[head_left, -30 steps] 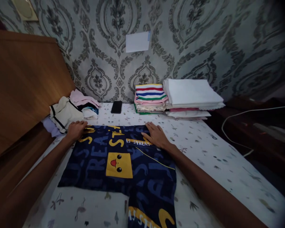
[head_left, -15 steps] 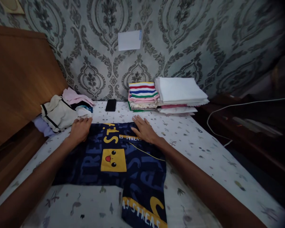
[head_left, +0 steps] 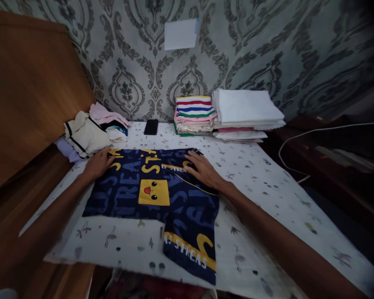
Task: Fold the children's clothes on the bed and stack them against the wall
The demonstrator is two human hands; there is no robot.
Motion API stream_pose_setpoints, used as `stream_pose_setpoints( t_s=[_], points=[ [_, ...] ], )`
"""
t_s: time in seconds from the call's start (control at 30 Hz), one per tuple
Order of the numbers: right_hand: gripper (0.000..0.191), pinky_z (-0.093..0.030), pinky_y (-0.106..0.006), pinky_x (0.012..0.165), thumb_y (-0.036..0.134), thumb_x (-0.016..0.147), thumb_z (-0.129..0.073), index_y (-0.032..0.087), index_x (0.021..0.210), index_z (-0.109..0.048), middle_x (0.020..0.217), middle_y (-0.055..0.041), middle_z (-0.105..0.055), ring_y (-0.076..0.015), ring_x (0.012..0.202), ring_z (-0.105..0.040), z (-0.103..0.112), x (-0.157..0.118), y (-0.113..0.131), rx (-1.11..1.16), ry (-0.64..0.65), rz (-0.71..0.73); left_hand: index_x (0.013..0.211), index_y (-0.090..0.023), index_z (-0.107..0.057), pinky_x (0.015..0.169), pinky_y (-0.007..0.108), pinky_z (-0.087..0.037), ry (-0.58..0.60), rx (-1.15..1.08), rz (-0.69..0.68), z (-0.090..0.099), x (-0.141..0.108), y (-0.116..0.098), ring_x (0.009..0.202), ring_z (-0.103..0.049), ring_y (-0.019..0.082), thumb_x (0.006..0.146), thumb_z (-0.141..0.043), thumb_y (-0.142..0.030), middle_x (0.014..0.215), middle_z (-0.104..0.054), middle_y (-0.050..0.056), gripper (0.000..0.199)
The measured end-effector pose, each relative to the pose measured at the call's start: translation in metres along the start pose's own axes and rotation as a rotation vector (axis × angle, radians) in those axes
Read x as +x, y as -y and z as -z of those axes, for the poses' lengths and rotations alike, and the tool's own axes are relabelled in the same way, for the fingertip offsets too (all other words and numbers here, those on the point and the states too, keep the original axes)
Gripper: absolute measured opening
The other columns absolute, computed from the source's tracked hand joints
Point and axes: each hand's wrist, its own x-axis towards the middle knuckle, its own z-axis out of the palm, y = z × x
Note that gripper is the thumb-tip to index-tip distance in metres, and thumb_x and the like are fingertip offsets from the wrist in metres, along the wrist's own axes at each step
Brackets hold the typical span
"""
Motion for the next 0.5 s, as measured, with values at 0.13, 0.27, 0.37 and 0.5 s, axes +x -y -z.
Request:
stream_pose_setpoints(
  t_s=[0.13,0.27,0.37,0.5],
  points=[
    [0.043,-0.046,-0.049,0.109,0.046,0.096,-0.053,0.026,0.133,-0.059,0.145,-0.0113,-0.053,-0.0276,0.133,-0.053,0.029,-0.076,0.025,0.168,-0.012,0.099,0.128,-0.014,-0.056,0.094,0.045,-0.049,0.056,0.022,-0.136,0.033,-0.032,0.003,0.114,-0.061,0.034,0.092,-0.042,-0.044,0.129,-0.059,0.019,0.049],
    [0.04,-0.056,-0.042,0.097,0.036,0.088,-0.068,0.029,0.127,-0.064,0.137,-0.0103,-0.059,-0.0261,0.122,-0.061,0.056,-0.15,0.051,0.213,0.201,0.11,0.103,-0.025,-0.069,0.088,0.035,-0.053,0.466,-0.257,-0.384,0.059,-0.078,-0.007,0.101,-0.066,0.027,0.086,-0.051,-0.054,0.113,-0.068,0.008,0.038],
    [0.056,-0.057,-0.043,0.096,0.028,0.079,-0.076,0.035,0.133,-0.06,0.14,-0.0097,-0.058,-0.0302,0.126,-0.058,0.069,-0.18,0.07,0.167,0.261,0.104,0.114,-0.03,-0.071,0.099,0.036,-0.05,0.518,-0.259,-0.383,0.051,-0.115,-0.007,0.126,-0.058,0.032,0.075,-0.064,-0.052,0.13,-0.066,0.007,0.045],
    [0.035,-0.055,-0.041,0.097,0.019,0.087,-0.065,0.033,0.12,-0.065,0.133,-0.0086,-0.062,-0.0271,0.123,-0.058,0.072,-0.182,0.099,0.205,0.261,0.107,0.123,-0.029,-0.07,0.106,0.043,-0.047,0.334,-0.109,-0.322,0.023,-0.143,0.004,0.132,-0.053,0.036,0.067,-0.066,-0.044,0.141,-0.061,0.009,0.059]
  ],
)
